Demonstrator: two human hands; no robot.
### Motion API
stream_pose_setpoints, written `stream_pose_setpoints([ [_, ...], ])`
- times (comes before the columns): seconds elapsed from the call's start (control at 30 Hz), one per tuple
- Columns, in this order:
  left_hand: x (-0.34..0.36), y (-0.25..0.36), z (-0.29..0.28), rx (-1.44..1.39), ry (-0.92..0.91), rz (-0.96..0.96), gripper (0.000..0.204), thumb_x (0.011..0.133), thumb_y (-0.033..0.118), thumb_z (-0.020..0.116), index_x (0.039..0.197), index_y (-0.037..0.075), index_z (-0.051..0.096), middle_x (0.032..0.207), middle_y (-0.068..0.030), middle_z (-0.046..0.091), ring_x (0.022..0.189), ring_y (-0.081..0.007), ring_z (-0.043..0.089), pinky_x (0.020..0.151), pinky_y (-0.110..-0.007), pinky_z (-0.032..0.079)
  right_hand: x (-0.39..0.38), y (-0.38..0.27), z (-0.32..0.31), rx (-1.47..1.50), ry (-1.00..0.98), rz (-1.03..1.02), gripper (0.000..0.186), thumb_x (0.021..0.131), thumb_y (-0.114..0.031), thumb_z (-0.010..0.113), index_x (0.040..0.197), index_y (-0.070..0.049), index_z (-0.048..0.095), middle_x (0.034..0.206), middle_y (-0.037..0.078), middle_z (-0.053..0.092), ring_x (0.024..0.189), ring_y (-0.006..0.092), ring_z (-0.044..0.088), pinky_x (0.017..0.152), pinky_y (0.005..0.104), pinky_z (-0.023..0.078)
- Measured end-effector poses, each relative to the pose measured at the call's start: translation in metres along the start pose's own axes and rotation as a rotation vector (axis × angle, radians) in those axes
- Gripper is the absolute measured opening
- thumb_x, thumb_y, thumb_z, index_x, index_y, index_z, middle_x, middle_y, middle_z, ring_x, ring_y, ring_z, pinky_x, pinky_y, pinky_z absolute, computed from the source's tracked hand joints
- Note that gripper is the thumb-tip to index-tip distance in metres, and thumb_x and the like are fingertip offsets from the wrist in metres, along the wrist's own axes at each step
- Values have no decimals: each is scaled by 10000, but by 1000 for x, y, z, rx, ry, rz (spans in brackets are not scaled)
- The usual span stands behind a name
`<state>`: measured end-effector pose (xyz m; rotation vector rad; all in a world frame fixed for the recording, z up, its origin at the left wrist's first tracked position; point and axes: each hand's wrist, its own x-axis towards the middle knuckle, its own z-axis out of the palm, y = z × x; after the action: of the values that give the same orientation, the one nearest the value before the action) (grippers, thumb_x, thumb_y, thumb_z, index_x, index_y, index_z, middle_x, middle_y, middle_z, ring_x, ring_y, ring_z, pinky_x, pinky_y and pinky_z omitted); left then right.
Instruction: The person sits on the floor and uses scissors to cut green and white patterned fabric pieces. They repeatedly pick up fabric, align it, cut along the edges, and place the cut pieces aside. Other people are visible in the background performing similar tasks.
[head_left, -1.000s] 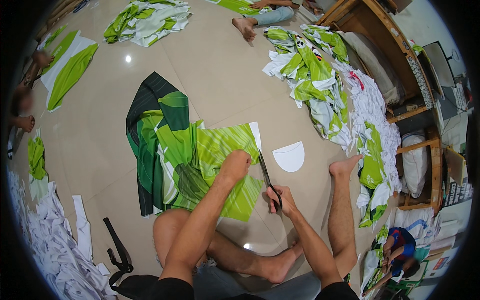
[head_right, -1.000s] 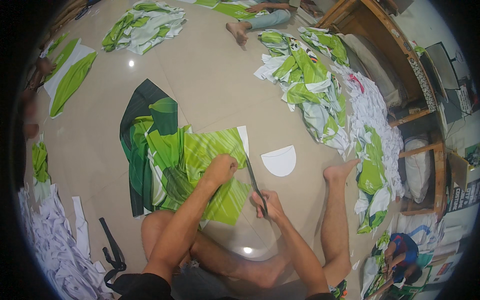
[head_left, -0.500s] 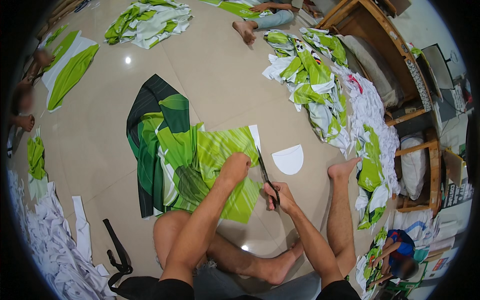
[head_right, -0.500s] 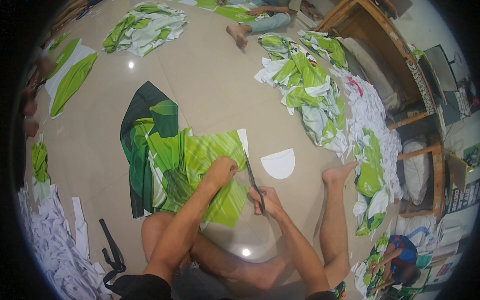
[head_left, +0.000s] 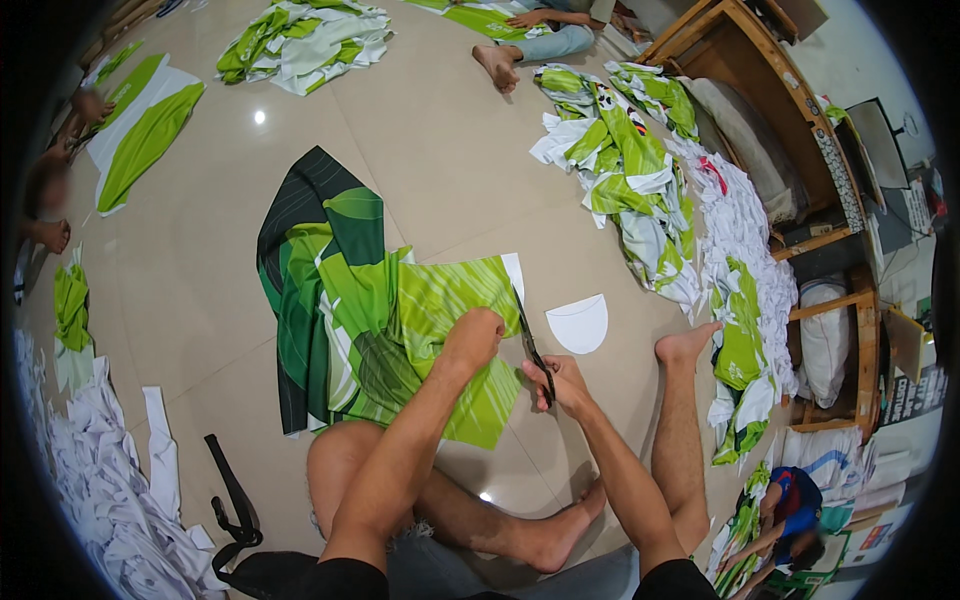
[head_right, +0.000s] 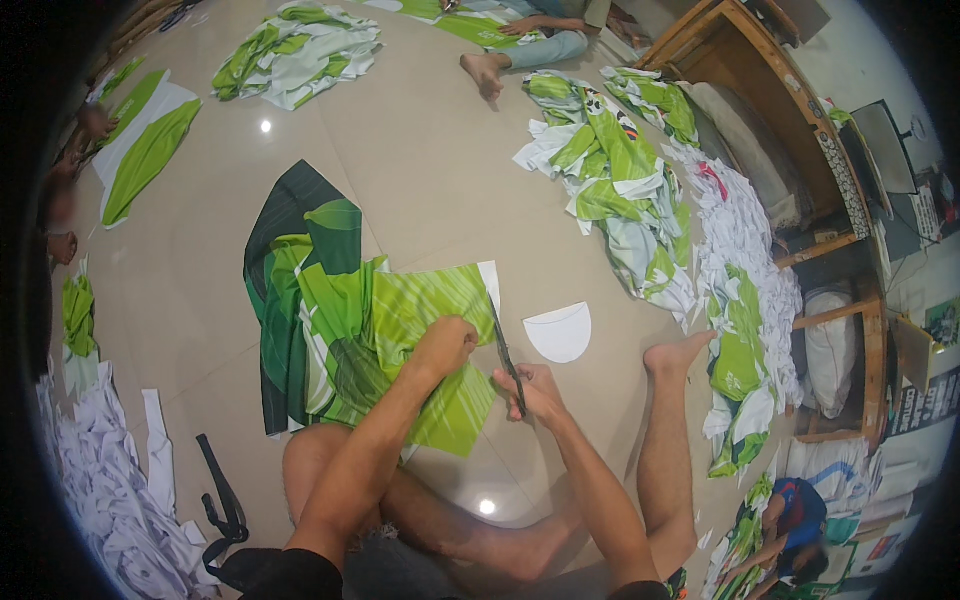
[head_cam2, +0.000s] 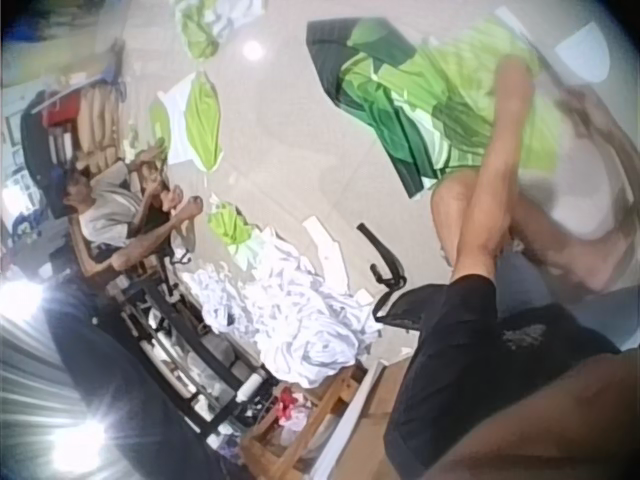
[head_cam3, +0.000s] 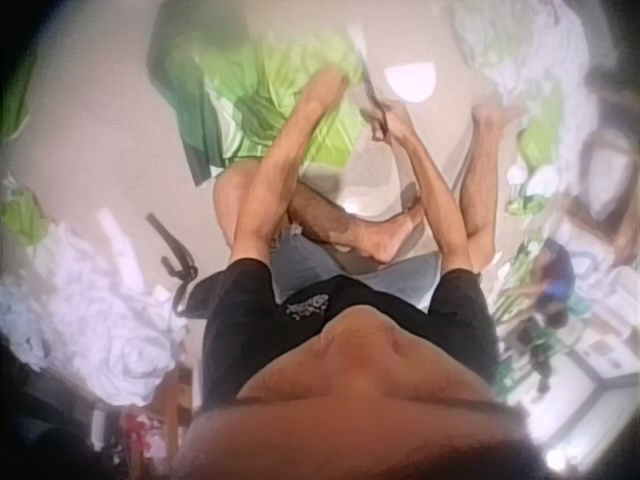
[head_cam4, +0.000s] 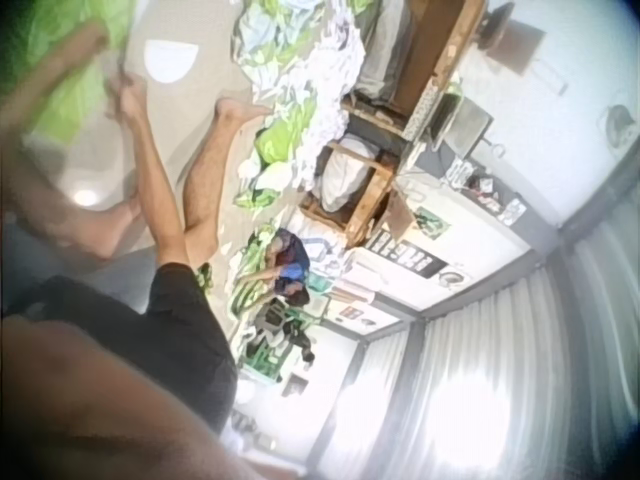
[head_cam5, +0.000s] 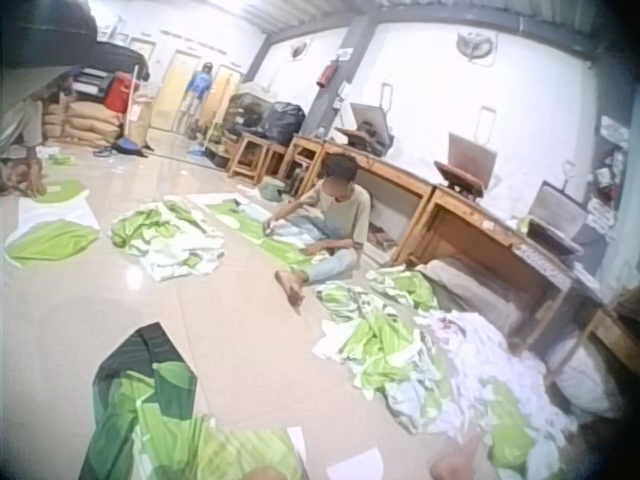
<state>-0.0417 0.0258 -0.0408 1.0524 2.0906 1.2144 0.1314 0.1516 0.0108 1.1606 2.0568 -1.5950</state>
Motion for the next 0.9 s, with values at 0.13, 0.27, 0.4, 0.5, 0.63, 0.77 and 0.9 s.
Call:
stream_pose_setpoints([
  [0.13,1,-3,0,27,-4,23,141,738,-17,634,823,13,741,889,-236,687,860,-408,670,785,-456,536,-1,-4,-4,72,-36,-11,651,893,-640,621,925,10,589,567,30,533,421,133,545,418,265,443],
  [0.27,0,-1,0,9,9,31,138,741,-17,631,821,10,740,875,-231,689,851,-406,673,783,-461,538,8,-9,-10,214,-57,-26,641,882,-631,645,907,8,596,565,30,536,416,133,542,413,263,442],
  [0.4,-1,-1,0,2,14,19,130,744,-14,627,813,9,736,850,-233,686,835,-405,673,769,-470,538,16,-15,-8,119,-36,-15,730,834,-687,660,894,39,613,583,44,541,430,132,563,406,281,456],
  [0.5,-1,0,0,-2,19,8,118,738,-17,628,798,5,728,842,-233,684,826,-405,672,756,-475,535,15,-19,-7,-83,1,-41,740,828,-703,653,889,34,607,590,43,538,433,133,563,408,281,456],
  [0.63,1,-3,1,-5,16,14,107,732,-21,634,789,5,721,837,-230,682,820,-403,672,744,-477,532,16,-22,-9,133,-43,-15,653,837,-633,698,848,14,606,583,34,536,418,129,547,395,276,442],
  [0.77,1,-5,1,9,11,20,107,736,-6,650,807,9,729,829,-218,687,817,-391,679,748,-457,538,25,-25,-11,246,-63,-26,570,859,-575,715,811,-17,605,574,17,533,404,117,531,386,264,430],
  [0.9,1,-5,2,20,13,32,105,747,22,672,827,3,738,834,-206,700,816,-370,692,757,-428,546,32,-22,-12,0,-38,-25,640,875,-649,640,886,-10,602,573,15,534,410,120,539,399,251,426],
])
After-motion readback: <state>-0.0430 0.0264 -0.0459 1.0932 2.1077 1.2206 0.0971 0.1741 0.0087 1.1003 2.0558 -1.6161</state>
